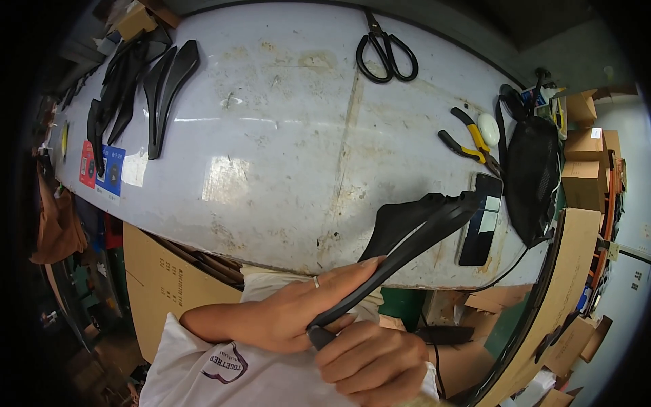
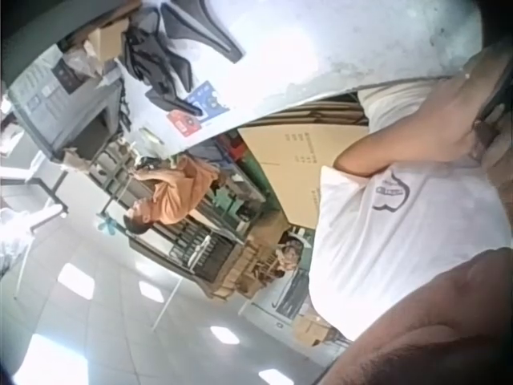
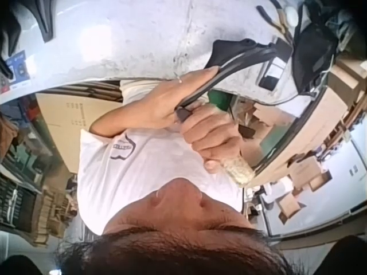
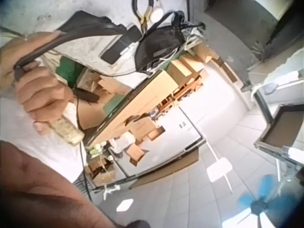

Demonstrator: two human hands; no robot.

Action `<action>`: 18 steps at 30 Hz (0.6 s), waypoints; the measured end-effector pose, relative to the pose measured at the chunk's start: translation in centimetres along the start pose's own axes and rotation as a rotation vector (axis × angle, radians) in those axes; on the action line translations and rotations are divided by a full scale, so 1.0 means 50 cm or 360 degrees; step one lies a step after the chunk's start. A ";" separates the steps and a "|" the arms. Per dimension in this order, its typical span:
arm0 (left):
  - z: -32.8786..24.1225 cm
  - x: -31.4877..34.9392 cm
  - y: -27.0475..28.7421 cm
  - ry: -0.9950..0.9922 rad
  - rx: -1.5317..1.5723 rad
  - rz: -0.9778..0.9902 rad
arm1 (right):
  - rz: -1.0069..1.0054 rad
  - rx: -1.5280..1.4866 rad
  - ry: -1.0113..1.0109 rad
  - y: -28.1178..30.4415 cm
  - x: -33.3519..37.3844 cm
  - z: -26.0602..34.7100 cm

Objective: Attaching and fitting a cover onto a bicycle saddle frame using a handheld tool.

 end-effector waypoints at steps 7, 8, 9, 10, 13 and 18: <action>-0.003 0.025 0.010 0.0201 0.0478 -0.0064 | 0.0316 -0.0247 -0.0117 0.001 0.000 -0.026; -0.007 0.018 0.013 0.0172 0.0333 -0.0157 | 0.0214 -0.0367 -0.0171 0.008 -0.013 -0.030; -0.019 0.016 0.017 0.0170 0.0319 -0.0160 | 0.0217 -0.0378 -0.0162 0.009 -0.013 -0.019; -0.015 0.023 0.020 0.0483 0.0507 -0.0163 | 0.0068 -0.0498 -0.0229 0.020 -0.006 -0.008; -0.027 0.057 0.061 0.0680 0.0549 -0.0243 | -0.0005 -0.0712 -0.0205 0.044 -0.015 0.007; -0.108 0.105 0.165 -0.0247 -0.0397 -0.0319 | 0.0257 -0.0203 -0.0249 0.048 -0.018 0.040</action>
Point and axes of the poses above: each hand's wrist, its own x-axis away from the middle knuckle, its own y-axis out of the back of the hand, z = x × y, the point moved 6 cm from there along -x, towards the middle knuckle, and after that the axes turned 11 degrees about -z, right-handed, at the moved point
